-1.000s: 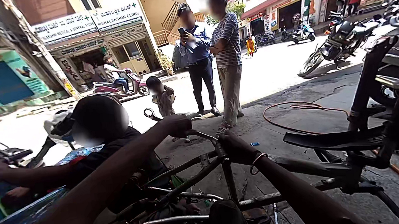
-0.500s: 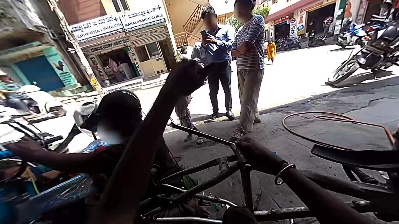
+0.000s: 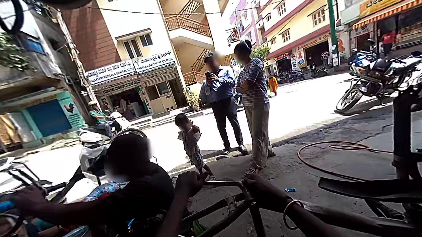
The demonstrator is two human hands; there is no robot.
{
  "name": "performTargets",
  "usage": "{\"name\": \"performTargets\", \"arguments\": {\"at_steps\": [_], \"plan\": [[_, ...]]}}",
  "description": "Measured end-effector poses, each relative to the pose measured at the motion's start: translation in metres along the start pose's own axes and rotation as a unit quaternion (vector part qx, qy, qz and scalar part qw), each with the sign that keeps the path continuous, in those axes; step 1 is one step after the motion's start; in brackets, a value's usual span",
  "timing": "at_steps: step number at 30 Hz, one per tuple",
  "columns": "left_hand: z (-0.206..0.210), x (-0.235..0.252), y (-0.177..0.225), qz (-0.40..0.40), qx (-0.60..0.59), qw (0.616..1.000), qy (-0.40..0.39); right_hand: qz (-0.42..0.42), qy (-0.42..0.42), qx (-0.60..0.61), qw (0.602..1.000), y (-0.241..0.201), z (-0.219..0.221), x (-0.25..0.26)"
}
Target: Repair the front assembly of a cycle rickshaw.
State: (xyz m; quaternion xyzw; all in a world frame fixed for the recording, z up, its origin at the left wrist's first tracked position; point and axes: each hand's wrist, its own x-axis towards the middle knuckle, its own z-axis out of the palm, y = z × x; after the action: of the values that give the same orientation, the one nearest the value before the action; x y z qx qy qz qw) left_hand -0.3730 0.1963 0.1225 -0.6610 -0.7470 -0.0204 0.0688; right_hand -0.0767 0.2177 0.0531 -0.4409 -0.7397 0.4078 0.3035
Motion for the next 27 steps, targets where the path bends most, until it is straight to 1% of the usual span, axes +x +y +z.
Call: {"name": "performTargets", "arguments": {"at_steps": [2,3,4,5,6,7,8,10,11,13,15,16,17,18,20,23,27], "plan": [[0.009,-0.013,0.007,0.018,-0.002,0.999,0.034,-0.01,0.0,-0.015,1.0,0.001,0.001,-0.001],[0.014,-0.017,0.009,0.026,-0.007,0.998,0.059,-0.034,0.008,-0.048,0.998,0.003,0.001,-0.003],[0.018,-0.021,0.013,0.029,-0.014,0.996,0.083,-0.075,0.01,-0.112,0.991,0.003,0.0,-0.007],[0.022,-0.024,0.019,0.029,-0.025,0.993,0.112,-0.122,0.0,-0.205,0.971,0.0,-0.004,-0.013],[0.027,-0.028,0.025,0.029,-0.036,0.988,0.147,-0.152,-0.003,-0.271,0.95,-0.003,-0.007,-0.018],[0.034,-0.032,0.03,0.032,-0.053,0.979,0.195,-0.179,-0.002,-0.313,0.933,-0.005,-0.009,-0.022],[0.041,-0.038,0.036,0.043,-0.067,0.966,0.247,-0.198,0.001,-0.324,0.925,-0.008,-0.01,-0.024],[0.055,-0.052,0.045,0.077,-0.081,0.944,0.309,-0.22,0.002,-0.293,0.93,-0.009,-0.006,-0.03],[0.061,-0.057,0.047,0.091,-0.082,0.94,0.32,-0.224,0.004,-0.263,0.938,-0.006,-0.004,-0.033],[0.069,-0.055,0.052,0.102,-0.076,0.941,0.313,-0.215,0.007,-0.215,0.953,0.003,-0.003,-0.029],[0.077,-0.042,0.051,0.092,-0.058,0.936,0.335,-0.167,-0.01,-0.179,0.97,0.011,-0.005,-0.015],[0.08,-0.036,0.049,0.087,-0.053,0.933,0.344,-0.14,-0.019,-0.141,0.98,0.013,-0.006,-0.007],[0.081,-0.031,0.047,0.088,-0.052,0.928,0.358,-0.099,-0.02,-0.065,0.993,0.013,-0.005,0.001],[0.083,-0.027,0.047,0.092,-0.052,0.922,0.372,-0.063,-0.026,0.004,0.998,0.016,-0.005,0.008],[0.084,-0.025,0.049,0.092,-0.059,0.92,0.377,-0.033,-0.045,0.075,0.996,0.02,-0.006,0.015],[0.085,-0.03,0.05,0.097,-0.075,0.917,0.38,-0.038,-0.064,0.073,0.995,0.018,-0.007,0.01],[0.086,-0.028,0.05,0.101,-0.083,0.915,0.381,-0.025,-0.057,0.121,0.991,0.023,-0.005,0.008]]}}
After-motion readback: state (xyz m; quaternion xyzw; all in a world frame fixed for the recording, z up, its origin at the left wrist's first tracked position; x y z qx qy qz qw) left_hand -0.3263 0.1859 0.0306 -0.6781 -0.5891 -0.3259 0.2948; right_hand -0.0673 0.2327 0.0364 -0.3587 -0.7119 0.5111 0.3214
